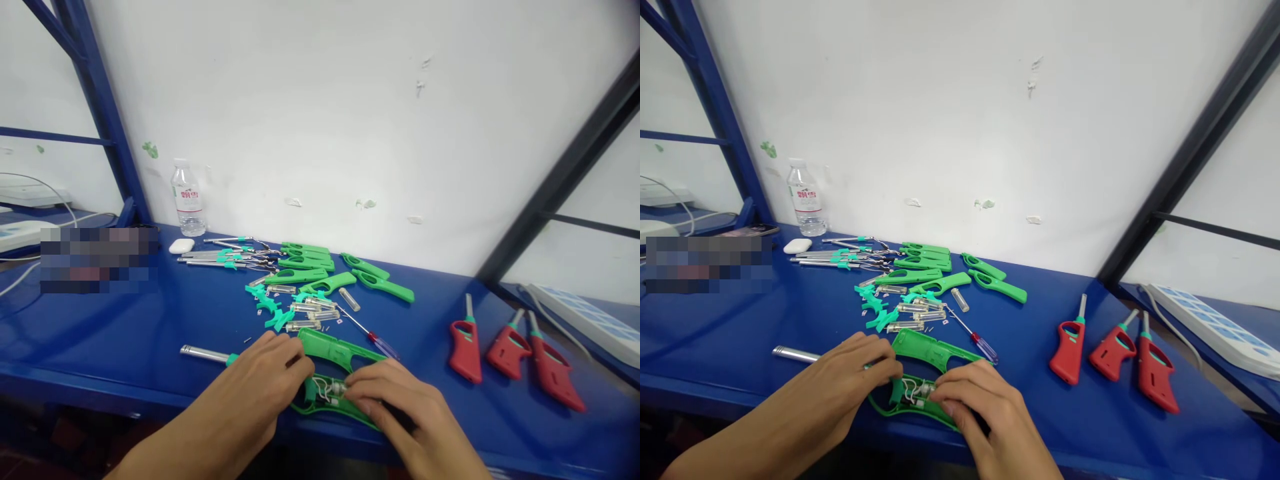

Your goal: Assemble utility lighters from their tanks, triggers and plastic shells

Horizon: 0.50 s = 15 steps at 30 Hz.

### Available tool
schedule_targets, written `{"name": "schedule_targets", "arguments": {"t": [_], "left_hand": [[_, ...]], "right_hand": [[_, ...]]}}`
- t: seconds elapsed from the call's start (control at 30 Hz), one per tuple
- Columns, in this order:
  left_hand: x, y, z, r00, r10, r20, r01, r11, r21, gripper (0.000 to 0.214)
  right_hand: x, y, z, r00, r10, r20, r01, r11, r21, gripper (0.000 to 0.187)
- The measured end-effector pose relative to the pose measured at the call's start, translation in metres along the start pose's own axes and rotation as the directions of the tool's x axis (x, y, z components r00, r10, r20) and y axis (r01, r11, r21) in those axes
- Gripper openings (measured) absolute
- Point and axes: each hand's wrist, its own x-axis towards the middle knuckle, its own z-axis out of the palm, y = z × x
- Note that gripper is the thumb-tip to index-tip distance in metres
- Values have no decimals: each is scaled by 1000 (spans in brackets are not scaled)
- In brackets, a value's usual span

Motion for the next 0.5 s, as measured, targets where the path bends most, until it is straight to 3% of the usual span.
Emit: {"name": "schedule_targets", "arguments": {"t": [0.17,0.3,0.37,0.5], "left_hand": [[4,7,-3,999,1,42,-4,996,89,53],[4,8,-1,999,36,-12,-34,987,155,44],[4,8,0,999,44,-28,-38,984,177,46],[6,11,-5,999,29,41,-37,980,196,57]], "right_hand": [[1,-1,0,1000,1,-1,-1,1000,12,17],[1,-1,0,1000,-6,-1,6,1000,9,16],[1,-1,-1,1000,-8,2,8,1000,7,16],[1,-1,0,1000,-6,6,6,1000,6,16]]}}
